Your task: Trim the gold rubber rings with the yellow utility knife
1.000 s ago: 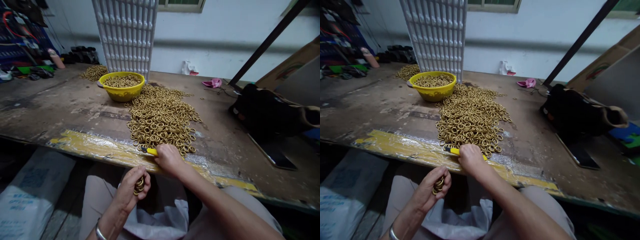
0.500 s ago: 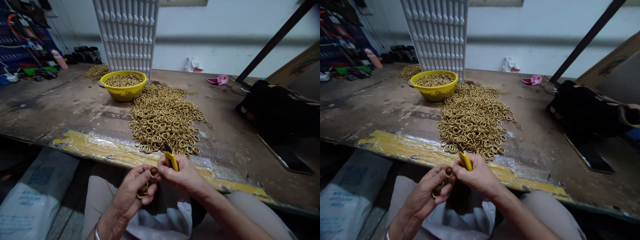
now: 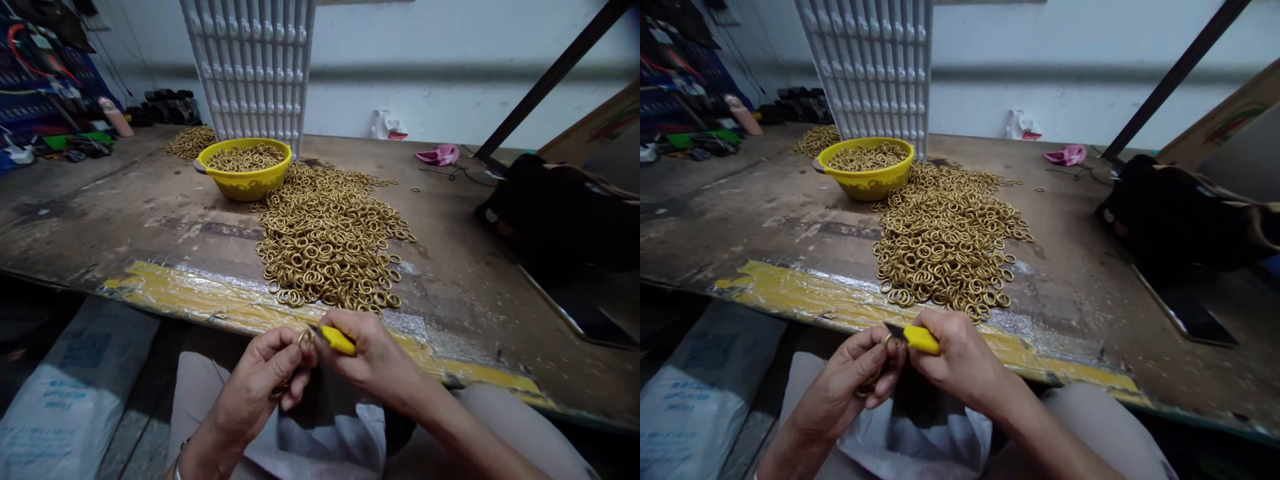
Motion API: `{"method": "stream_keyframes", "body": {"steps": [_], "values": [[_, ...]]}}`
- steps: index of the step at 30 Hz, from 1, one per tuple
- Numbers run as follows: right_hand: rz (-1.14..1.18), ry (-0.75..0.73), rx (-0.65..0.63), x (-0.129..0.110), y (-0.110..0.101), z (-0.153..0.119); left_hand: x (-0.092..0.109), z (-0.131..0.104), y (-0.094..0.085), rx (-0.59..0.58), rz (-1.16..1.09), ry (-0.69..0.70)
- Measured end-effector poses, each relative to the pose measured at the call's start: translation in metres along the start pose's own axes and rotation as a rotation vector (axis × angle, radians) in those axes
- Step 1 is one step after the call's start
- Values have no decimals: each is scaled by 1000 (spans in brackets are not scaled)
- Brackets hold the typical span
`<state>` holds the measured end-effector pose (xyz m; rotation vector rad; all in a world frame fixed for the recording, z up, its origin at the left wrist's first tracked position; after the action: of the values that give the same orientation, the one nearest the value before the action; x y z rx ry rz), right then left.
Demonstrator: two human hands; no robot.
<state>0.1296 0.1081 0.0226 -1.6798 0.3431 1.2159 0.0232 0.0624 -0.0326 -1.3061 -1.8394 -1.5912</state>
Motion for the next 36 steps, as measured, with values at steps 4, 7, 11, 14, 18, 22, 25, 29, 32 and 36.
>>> {"method": "stream_keyframes", "body": {"steps": [4, 7, 11, 14, 18, 22, 25, 29, 32, 36], "values": [[-357, -67, 15, -1, 5, -4, 7, -1, -6, 39, 222, 147], [-440, -54, 17, 2, 8, -4, 12, -2, -4, 30, 340, 218], [-483, -38, 29, 4, 5, -4, 14, -2, -1, 50, 425, 237], [-530, -22, 24, 6, 4, -3, 16, -2, -1, 64, 466, 246], [-596, 2, -20, 6, 8, -2, 24, -3, 0, 84, 575, 315], [-661, 66, -80, 11, 9, 2, 42, -15, 13, 40, 736, 456], [-784, 176, -18, 24, -8, 5, 46, -33, 39, -182, 704, 496], [-755, 210, 167, 33, -37, 8, 27, -41, 55, -386, 742, 370], [-664, 191, 192, 40, -41, 11, 2, -28, 33, -259, 895, 247], [-736, 181, 133, 46, -25, 18, -27, -18, 7, -180, 1099, 167]]}}
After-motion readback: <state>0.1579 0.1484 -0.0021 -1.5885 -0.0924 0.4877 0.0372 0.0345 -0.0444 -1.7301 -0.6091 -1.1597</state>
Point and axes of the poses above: each hand's wrist, its own z-axis towards the middle knuckle, its own y-axis out of the palm, x = y × z, the point moved 8 cm from there along z, towards the middle knuckle
